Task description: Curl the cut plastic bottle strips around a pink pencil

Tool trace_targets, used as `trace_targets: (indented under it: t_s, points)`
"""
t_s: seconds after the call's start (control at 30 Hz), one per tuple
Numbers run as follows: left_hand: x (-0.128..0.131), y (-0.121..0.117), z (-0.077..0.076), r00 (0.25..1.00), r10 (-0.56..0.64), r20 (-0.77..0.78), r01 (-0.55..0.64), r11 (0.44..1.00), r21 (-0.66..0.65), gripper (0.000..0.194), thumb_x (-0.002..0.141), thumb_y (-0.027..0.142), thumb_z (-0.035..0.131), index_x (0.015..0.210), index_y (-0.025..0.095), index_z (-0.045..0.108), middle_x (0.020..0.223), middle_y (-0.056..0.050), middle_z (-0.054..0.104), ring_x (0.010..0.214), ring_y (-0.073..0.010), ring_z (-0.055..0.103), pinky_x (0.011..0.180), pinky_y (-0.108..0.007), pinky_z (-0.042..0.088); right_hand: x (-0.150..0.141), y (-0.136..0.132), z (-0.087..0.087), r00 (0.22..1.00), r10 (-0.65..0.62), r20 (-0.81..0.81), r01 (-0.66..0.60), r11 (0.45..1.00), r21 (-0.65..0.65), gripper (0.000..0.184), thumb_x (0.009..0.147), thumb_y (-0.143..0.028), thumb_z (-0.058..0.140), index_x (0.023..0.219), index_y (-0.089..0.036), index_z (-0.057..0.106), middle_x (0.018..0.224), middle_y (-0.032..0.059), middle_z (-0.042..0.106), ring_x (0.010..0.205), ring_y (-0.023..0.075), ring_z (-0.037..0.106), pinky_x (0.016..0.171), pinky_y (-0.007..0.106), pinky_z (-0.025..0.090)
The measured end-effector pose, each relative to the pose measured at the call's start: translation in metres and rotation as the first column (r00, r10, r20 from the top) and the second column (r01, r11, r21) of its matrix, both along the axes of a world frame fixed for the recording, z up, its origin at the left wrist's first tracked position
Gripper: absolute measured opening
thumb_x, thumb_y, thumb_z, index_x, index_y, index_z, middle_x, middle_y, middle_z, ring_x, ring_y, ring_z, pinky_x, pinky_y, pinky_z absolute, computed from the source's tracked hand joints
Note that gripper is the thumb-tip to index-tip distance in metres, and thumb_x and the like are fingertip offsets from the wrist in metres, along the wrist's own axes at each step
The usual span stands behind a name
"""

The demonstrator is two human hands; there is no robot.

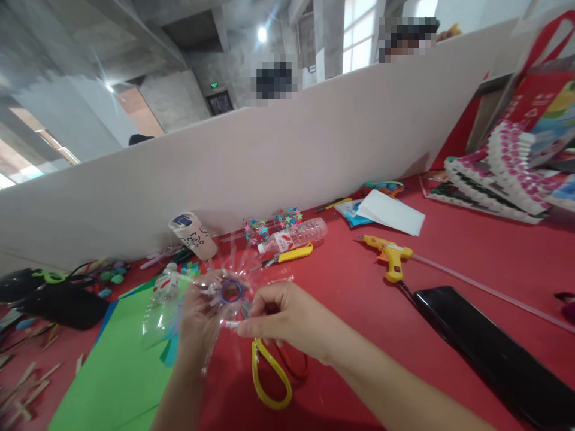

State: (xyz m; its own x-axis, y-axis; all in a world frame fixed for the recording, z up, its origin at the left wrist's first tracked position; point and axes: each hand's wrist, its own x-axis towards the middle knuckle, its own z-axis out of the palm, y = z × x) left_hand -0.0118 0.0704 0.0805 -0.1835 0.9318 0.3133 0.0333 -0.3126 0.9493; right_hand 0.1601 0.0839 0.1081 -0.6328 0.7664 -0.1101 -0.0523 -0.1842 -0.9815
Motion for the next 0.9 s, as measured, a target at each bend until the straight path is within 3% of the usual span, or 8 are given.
trace_targets:
  t_s: [0.07, 0.2, 0.43, 0.7, 0.9]
  points:
    - [-0.001, 0.001, 0.002, 1.0, 0.001, 0.02, -0.002, 0.998, 0.058, 0.037, 0.058, 0.01, 0.075, 0.081, 0.023, 0.049, 0.096, 0.001, 0.062, 0.077, -0.0149, 0.065, 0.062, -0.024, 0.052, -0.001, -0.001, -0.002, 0.999, 0.049, 0.003, -0.049, 0.997, -0.057, 0.035, 0.061, -0.04, 0.076, 0.058, -0.015, 0.051, 0.046, -0.0083, 0.048, 0.04, 0.0024, 0.038, 0.039, 0.015, 0.028]
    - [-0.001, 0.0, 0.006, 0.993, -0.119, 0.022, 0.115, 0.984, 0.136, 0.034, 0.059, 0.008, 0.074, 0.078, 0.021, 0.049, 0.095, 0.0, 0.063, 0.079, -0.0163, 0.066, 0.065, -0.026, 0.053, -0.002, -0.003, -0.006, 0.988, 0.157, 0.01, -0.153, 0.973, -0.175, 0.033, 0.059, -0.037, 0.077, 0.057, -0.015, 0.053, 0.042, -0.0083, 0.05, 0.035, 0.0019, 0.04, 0.035, 0.013, 0.028]
    - [-0.006, -0.001, 0.0, 0.971, -0.226, 0.074, 0.217, 0.97, 0.111, 0.032, 0.063, 0.006, 0.073, 0.079, 0.024, 0.052, 0.097, 0.001, 0.061, 0.085, -0.0177, 0.065, 0.071, -0.03, 0.054, -0.001, -0.002, -0.009, 0.972, 0.231, 0.032, -0.221, 0.956, -0.194, 0.027, 0.062, -0.032, 0.076, 0.058, -0.014, 0.056, 0.04, -0.0079, 0.052, 0.033, 0.0012, 0.04, 0.032, 0.011, 0.028]
    - [-0.016, -0.002, 0.004, 0.968, -0.248, 0.043, 0.241, 0.962, 0.126, 0.03, 0.062, 0.014, 0.077, 0.078, 0.021, 0.052, 0.096, -0.001, 0.063, 0.091, -0.0205, 0.064, 0.081, -0.035, 0.051, -0.006, -0.002, -0.012, 0.954, 0.3, -0.032, -0.295, 0.908, -0.297, 0.024, 0.063, -0.031, 0.073, 0.056, -0.014, 0.058, 0.037, -0.0063, 0.053, 0.028, 0.0018, 0.037, 0.028, 0.012, 0.022]
    - [-0.019, -0.003, 0.006, 0.964, -0.266, 0.01, 0.264, 0.958, 0.109, 0.028, 0.066, 0.016, 0.076, 0.077, 0.02, 0.05, 0.094, -0.003, 0.063, 0.093, -0.0224, 0.064, 0.078, -0.034, 0.052, -0.01, -0.006, -0.015, 0.952, 0.3, -0.065, -0.301, 0.87, -0.39, 0.029, 0.064, -0.039, 0.069, 0.058, -0.012, 0.064, 0.036, -0.004, 0.053, 0.026, 0.0026, 0.039, 0.025, 0.013, 0.019]
